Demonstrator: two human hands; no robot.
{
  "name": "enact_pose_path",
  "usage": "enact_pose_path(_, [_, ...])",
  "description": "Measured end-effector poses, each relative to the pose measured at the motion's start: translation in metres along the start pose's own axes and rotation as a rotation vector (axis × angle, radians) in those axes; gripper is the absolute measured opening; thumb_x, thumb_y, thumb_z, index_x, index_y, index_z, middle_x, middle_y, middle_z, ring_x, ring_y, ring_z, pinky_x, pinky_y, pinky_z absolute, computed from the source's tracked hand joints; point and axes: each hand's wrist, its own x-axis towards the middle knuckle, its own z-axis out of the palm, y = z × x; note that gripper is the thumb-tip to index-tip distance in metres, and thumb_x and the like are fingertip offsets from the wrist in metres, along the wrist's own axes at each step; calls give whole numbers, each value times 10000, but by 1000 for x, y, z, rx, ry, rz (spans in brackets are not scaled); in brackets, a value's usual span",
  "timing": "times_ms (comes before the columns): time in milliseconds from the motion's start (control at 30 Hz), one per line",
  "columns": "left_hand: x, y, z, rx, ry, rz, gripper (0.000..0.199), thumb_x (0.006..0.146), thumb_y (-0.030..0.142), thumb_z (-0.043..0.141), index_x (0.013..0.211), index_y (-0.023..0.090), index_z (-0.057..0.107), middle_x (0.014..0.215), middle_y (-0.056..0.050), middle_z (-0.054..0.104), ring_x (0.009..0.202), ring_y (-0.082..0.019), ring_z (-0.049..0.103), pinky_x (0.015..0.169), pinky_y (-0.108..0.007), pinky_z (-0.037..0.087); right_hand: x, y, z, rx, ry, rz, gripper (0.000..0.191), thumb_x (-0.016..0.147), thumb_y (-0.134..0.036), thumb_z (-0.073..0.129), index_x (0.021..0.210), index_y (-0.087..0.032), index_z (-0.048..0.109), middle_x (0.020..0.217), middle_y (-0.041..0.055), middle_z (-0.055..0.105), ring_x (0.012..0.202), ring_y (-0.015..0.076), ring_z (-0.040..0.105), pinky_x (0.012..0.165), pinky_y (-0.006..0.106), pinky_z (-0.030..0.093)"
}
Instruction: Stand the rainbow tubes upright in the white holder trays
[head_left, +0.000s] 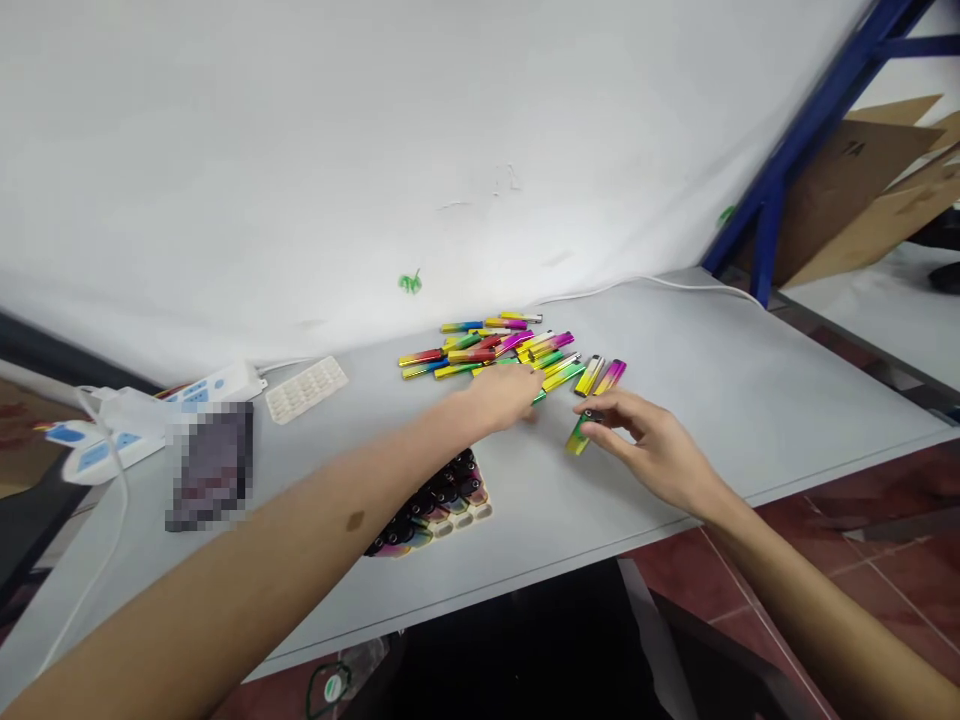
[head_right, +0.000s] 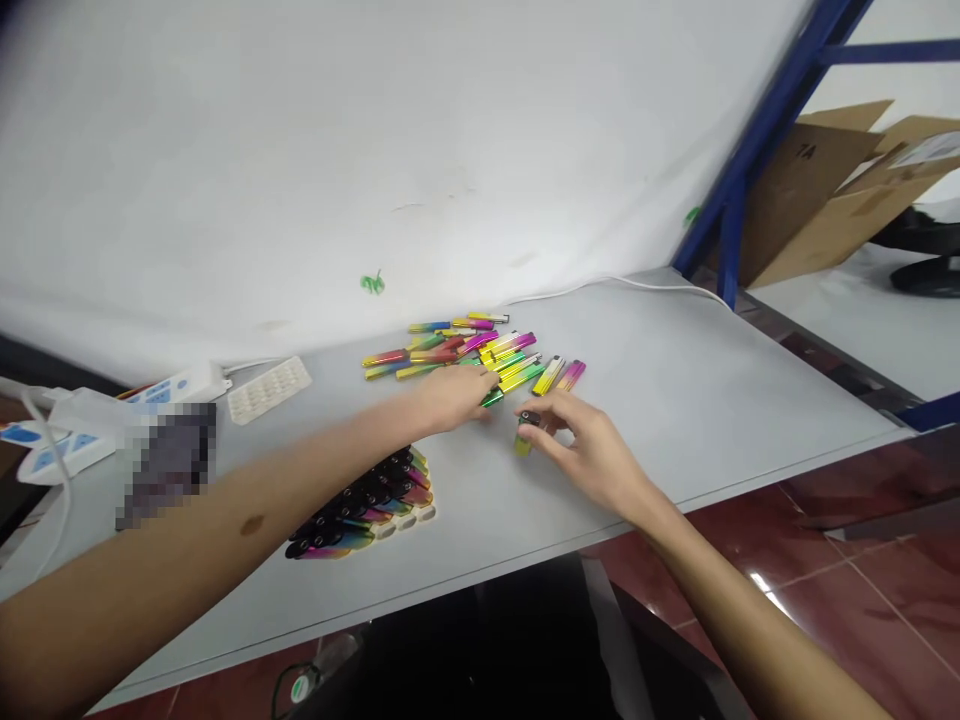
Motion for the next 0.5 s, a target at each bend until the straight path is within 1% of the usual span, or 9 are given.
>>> enact_pose_path(67, [1, 3, 2, -5, -7, -13, 199, 849, 196, 688, 1031, 128, 641, 1048, -141, 720, 993, -277, 692, 780, -324, 513, -6, -10, -2, 25, -45, -8, 263, 924, -426, 639, 1106, -243, 692, 991, 60, 721, 789, 185, 654, 636, 308, 519])
enact_pose_path(133, [-2, 2, 0, -21, -7, -29, 222, 830, 152, 673, 1047, 128, 635, 1004, -139, 730, 934, -271, 704, 757, -325, 516, -12, -23, -1, 67, -83, -35, 252, 910, -407, 668, 1107, -252, 688, 953, 43, 725, 756, 174, 656, 616, 295, 526])
enact_pose_path(200, [-11, -1, -8, -44, 10, -39, 321, 824, 132, 642, 1144, 135, 606, 966, -118, 737, 870, -252, 707, 722, -315, 514, -16, -38, 2, 111, -99, -80, 235, 900, -378, 692, 1098, -254, 681, 901, 26, 725, 722, 160, 659, 604, 281, 535])
enact_pose_path(267, [-30, -6, -20, -85, 85, -43, 424, 861, 124, 560, 1282, 170, 533, 977, -79, 740, 851, -215, 701, 712, -296, 511, -19, -53, 10, 155, -106, -166, 221, 898, -344, 702, 1097, -250, 672, 896, 24, 722, 731, 155, 670, 635, 280, 555])
enact_pose_path(300, [-43, -8, -27, -111, 143, -48, 449, 880, 117, 514, 1323, 194, 499, 987, -53, 740, 851, -192, 698, 719, -287, 513, -19, -58, 15, 176, -105, -221, 217, 902, -329, 699, 1100, -246, 666, 918, 31, 719, 756, 158, 679, 668, 287, 568])
enact_pose_path(333, [-59, -9, -33, -192, 285, -72, 419, 879, 123, 515, 1288, 212, 527, 962, -27, 740, 813, -173, 695, 711, -281, 517, -19, -63, 20, 193, -102, -278, 214, 909, -317, 692, 1107, -242, 659, 948, 41, 712, 784, 162, 685, 701, 297, 577])
enact_pose_path(400, [-99, -8, -41, -311, 503, -113, 324, 890, 164, 542, 1205, 239, 568, 920, 15, 740, 767, -151, 696, 708, -280, 535, -17, -69, 33, 201, -96, -375, 204, 927, -302, 666, 1118, -234, 645, 989, 60, 686, 827, 169, 686, 745, 316, 588])
enact_pose_path(433, [-120, -6, -42, -336, 594, -143, 300, 899, 185, 561, 1192, 245, 570, 907, 21, 740, 767, -151, 703, 706, -281, 545, -15, -70, 39, 190, -94, -406, 198, 936, -298, 652, 1122, -230, 640, 998, 66, 669, 833, 168, 682, 750, 318, 591])
enact_pose_path(500, [-161, 3, -36, -290, 746, -213, 224, 916, 236, 594, 1137, 274, 595, 930, 22, 738, 792, -160, 718, 682, -275, 556, -13, -69, 51, 149, -104, -434, 190, 949, -297, 632, 1123, -222, 633, 995, 68, 638, 818, 158, 669, 740, 312, 594])
